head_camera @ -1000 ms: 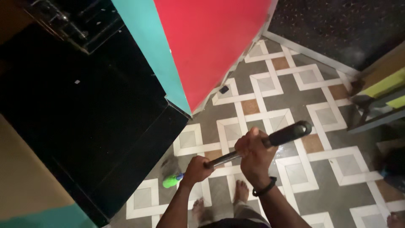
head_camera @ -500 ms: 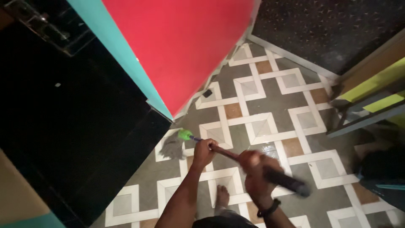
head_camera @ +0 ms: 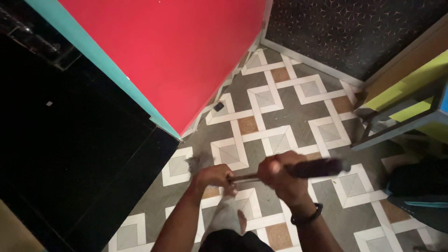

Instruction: The person mops the patterned floor using a mop, sliding the mop head across different tiles in a hallway area.

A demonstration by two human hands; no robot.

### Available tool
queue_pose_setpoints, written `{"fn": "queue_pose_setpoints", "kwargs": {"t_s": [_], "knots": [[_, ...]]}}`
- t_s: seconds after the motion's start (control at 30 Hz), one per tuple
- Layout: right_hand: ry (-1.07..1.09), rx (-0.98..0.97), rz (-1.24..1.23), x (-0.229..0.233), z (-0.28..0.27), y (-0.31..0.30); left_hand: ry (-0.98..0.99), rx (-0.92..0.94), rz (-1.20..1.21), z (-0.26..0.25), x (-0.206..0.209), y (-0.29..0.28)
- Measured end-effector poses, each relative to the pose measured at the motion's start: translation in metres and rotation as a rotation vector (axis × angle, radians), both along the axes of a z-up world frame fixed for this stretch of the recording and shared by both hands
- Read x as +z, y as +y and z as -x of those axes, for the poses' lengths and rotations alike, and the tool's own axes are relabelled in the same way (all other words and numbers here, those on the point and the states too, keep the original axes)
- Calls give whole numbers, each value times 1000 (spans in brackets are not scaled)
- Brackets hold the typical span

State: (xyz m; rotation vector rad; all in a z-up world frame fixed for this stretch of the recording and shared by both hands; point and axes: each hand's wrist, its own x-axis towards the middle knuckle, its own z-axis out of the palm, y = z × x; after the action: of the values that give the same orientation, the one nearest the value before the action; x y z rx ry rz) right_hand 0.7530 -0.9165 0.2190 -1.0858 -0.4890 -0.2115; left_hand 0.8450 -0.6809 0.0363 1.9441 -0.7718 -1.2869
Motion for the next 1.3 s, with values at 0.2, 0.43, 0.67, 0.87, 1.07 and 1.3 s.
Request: {"fn": "queue_pose_setpoints", "kwargs": {"t_s": [0.2,0.43,0.67,0.87,1.07,1.3], "knots": [[128,-253,-80,-11,-53,-16,12,281,-20,-24,-32,-7],[295,-470,-295,-30,-139,-57,-358,372,47,-106,-73,-64],[279,-511,-254,-8,-203,-120,-257,536,212,-193,-44,-151],[621,-218,316,3,-217,-176,-313,694,212,-220,-57,-197],[105,-138,311,-17,-252,-151,-334,614,248,-231,-72,-184],[-15,-291,591,-38,-337,-145,-230,760,337,-254,-78,-173]]}}
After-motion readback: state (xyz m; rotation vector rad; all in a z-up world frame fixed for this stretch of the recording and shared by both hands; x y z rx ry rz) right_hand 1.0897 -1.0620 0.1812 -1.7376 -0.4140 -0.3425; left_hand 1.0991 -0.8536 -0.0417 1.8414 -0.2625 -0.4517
